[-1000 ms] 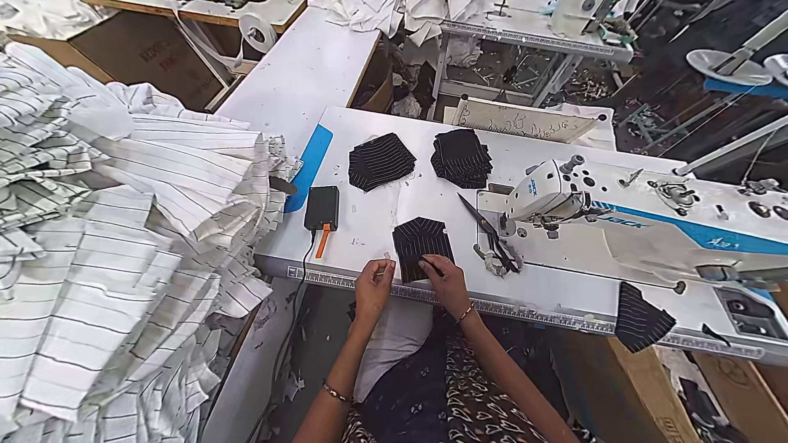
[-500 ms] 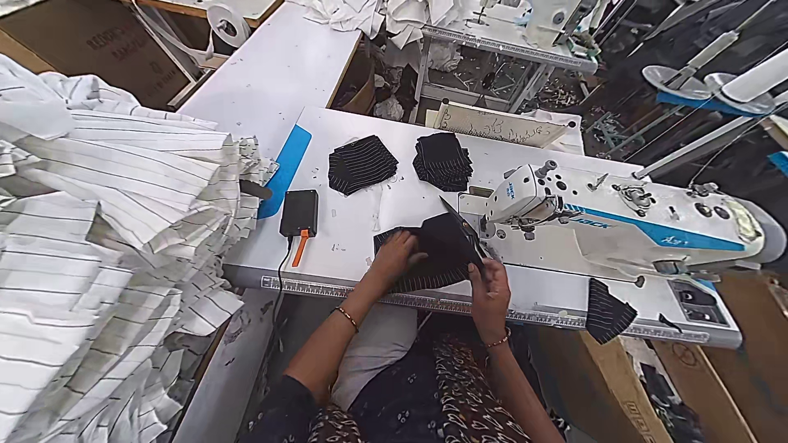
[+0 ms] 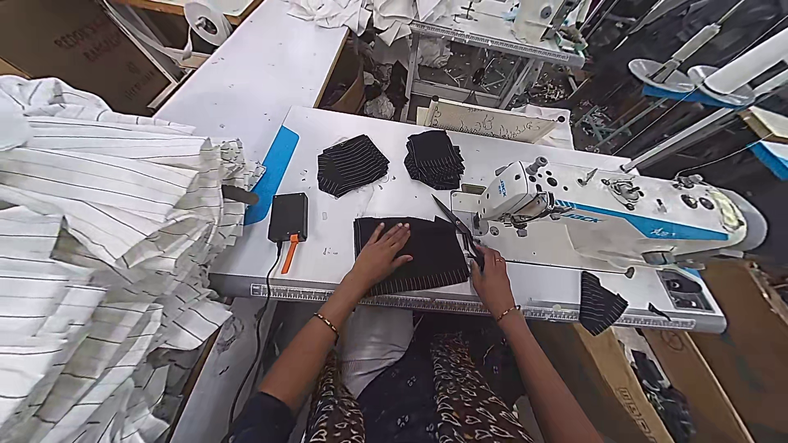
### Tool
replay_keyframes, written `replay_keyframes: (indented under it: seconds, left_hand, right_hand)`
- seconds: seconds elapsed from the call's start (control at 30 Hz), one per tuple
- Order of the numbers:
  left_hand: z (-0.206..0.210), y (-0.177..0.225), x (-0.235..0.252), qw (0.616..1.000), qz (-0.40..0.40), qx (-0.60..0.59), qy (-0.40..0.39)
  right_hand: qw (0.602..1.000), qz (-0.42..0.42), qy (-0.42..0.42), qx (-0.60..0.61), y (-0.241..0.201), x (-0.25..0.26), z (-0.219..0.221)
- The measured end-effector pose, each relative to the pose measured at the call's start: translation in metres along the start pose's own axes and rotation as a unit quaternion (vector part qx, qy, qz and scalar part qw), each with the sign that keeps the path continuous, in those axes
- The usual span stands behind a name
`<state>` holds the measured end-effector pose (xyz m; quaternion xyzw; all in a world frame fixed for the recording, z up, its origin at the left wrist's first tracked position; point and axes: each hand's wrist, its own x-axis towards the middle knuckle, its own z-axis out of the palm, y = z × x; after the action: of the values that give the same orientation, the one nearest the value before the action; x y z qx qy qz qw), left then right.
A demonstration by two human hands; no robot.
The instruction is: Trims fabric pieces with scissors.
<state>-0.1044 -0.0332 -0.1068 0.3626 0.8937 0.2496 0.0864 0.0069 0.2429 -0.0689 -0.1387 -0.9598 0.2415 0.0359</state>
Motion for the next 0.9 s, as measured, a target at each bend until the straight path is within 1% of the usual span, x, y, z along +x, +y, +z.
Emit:
replay_keyframes:
  seconds: [0.03, 0.07, 0.13, 0.17, 0.2, 0.23, 0.27, 0.3, 0.33, 0.43, 0.5, 0.53, 0.6, 0.67, 0.73, 0.9]
  left_hand:
    - [0.003, -0.001, 0.001, 0.999, 0.038, -0.015, 0.009]
    - [0.006, -0.002, 0.001, 0.998, 0.060, -0.026, 0.013]
    - [0.005, -0.002, 0.003, 0.998, 0.057, -0.029, -0.018]
    - [0.002, -0.002, 0.004, 0.998, 0.047, -0.025, -0.035]
    - [0.000, -0.002, 0.005, 0.998, 0.036, -0.020, -0.046]
    - [-0.001, -0.003, 0.005, 0.998, 0.025, -0.015, -0.051]
    - [-0.001, -0.003, 0.007, 0.999, 0.017, -0.010, -0.049]
    - [-0.001, -0.002, 0.008, 0.999, 0.008, -0.003, -0.046]
    - [0.000, -0.001, 0.011, 0.999, 0.000, 0.004, -0.039]
    - [0.005, 0.005, 0.022, 0.999, -0.024, 0.016, -0.033]
    - [0.009, 0.012, 0.028, 0.998, -0.027, 0.018, -0.048]
    - [0.009, 0.015, 0.030, 0.998, -0.026, 0.019, -0.059]
    - [0.009, 0.021, 0.032, 0.996, -0.025, 0.021, -0.080]
    - [0.008, 0.024, 0.031, 0.994, -0.028, 0.026, -0.100]
    - [0.007, 0.025, 0.028, 0.993, -0.028, 0.034, -0.112]
    - [0.008, 0.026, 0.022, 0.992, -0.023, 0.036, -0.119]
  right_hand:
    - [1.000, 0.011, -0.018, -0.023, -0.003, 0.006, -0.004]
    - [0.997, 0.027, -0.042, -0.052, -0.005, 0.009, -0.010]
    - [0.984, 0.072, -0.115, -0.117, -0.011, 0.014, -0.027]
    - [0.975, 0.094, -0.152, -0.134, -0.013, 0.014, -0.036]
    - [0.970, 0.112, -0.178, -0.126, -0.012, 0.010, -0.044]
    - [0.969, 0.127, -0.192, -0.088, -0.007, 0.003, -0.051]
    - [0.969, 0.140, -0.203, -0.023, 0.002, -0.007, -0.057]
    - [0.963, 0.149, -0.218, 0.059, 0.011, -0.022, -0.062]
    - [0.948, 0.158, -0.234, 0.148, 0.016, -0.040, -0.066]
    - [0.876, 0.175, -0.269, 0.360, 0.017, -0.104, -0.068]
    - [0.828, 0.228, -0.266, 0.439, 0.011, -0.142, -0.064]
    - [0.814, 0.253, -0.265, 0.450, 0.010, -0.155, -0.061]
    - [0.816, 0.278, -0.257, 0.437, 0.008, -0.171, -0.053]
    - [0.830, 0.265, -0.256, 0.419, 0.008, -0.175, -0.045]
    - [0.840, 0.244, -0.272, 0.402, 0.005, -0.167, -0.039]
    - [0.842, 0.221, -0.308, 0.385, -0.009, -0.145, -0.025]
